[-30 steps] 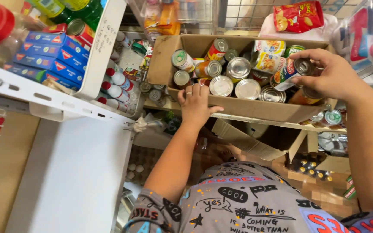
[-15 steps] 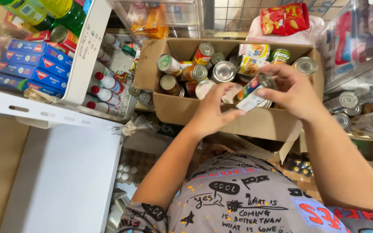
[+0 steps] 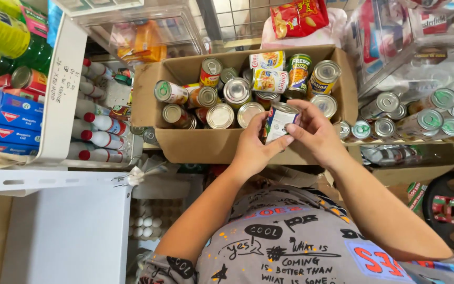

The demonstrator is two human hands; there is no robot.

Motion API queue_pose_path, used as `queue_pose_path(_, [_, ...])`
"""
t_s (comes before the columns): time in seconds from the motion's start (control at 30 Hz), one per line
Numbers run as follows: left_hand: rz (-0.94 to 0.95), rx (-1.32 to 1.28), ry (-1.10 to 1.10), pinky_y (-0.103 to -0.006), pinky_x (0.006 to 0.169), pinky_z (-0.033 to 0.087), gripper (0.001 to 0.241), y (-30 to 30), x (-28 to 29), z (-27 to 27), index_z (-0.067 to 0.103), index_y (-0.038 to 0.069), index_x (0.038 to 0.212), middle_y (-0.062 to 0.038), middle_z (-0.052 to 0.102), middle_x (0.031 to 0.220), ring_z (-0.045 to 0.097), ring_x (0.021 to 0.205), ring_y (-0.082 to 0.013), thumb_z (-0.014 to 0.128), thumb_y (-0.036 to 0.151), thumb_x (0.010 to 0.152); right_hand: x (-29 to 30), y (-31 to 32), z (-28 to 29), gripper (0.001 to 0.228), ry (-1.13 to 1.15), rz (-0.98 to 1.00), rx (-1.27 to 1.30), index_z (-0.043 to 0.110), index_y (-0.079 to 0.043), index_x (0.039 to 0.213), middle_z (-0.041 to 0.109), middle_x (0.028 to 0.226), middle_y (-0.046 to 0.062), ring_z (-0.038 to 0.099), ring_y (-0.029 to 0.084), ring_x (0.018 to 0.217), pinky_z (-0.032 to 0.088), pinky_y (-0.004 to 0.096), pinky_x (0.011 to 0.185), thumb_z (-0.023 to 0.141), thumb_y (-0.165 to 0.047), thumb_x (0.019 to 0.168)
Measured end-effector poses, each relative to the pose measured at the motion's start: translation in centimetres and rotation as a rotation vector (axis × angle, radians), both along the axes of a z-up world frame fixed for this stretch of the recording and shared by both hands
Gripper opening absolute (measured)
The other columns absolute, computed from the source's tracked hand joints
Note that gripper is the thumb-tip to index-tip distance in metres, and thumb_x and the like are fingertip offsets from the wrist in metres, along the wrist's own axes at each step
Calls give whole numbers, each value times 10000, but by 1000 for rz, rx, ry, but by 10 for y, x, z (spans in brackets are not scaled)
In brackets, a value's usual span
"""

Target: Organizes and stacks various brands of canned sardines and tuna from a cardboard box onto a metal storage shelf.

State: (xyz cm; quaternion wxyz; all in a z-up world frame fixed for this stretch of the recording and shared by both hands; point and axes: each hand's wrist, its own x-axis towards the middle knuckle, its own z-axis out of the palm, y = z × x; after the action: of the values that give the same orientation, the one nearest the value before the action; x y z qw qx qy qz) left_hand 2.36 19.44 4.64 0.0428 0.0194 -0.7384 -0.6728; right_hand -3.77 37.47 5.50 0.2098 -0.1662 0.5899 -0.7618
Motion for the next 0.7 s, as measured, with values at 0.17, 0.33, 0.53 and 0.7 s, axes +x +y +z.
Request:
queue_pose_path(0.17, [-56, 41, -92, -311, 889, 575, 756, 4, 5, 2, 498, -37, 1384, -106, 682, 1168, 660, 1033, -140, 858, 288, 804, 20, 5, -32, 466, -21, -89, 67, 526, -78, 1441, 586, 1119, -2, 567, 93, 1057, 491, 260, 931, 652, -192, 1006])
queue_pose_path(0.33, [-134, 17, -208, -311, 829, 597, 737, 3, 15, -7, 512, -30, 1371, -101, 690, 1125, 672, 982, -137, 843, 307, 806, 49, 6, -44, 424, -91, -199, 99, 546, -63, 1422, 550, 1056, -11, 540, 90, 991, 495, 256, 894, 638, -197, 1030])
queue_pose_path(0.53, [-229, -127, -169, -318, 883, 571, 655, 4, 29, -16, 565, -37, 1313, -113, 713, 1128, 689, 1011, -155, 828, 324, 833, 74, 10, -63, 382, -179, -239, 17, 543, -54, 1363, 631, 1060, 8, 600, 95, 965, 542, 278, 858, 615, -217, 1024])
queue_pose_path(0.7, [-211, -157, -218, -341, 876, 574, 661, 5, 40, -23, 588, -43, 1276, -125, 710, 1127, 698, 1002, -172, 811, 373, 814, 84, 13, -63, 378, -289, -206, -11, 543, -46, 1346, 658, 1077, 37, 637, 123, 947, 564, 304, 806, 598, -247, 1030])
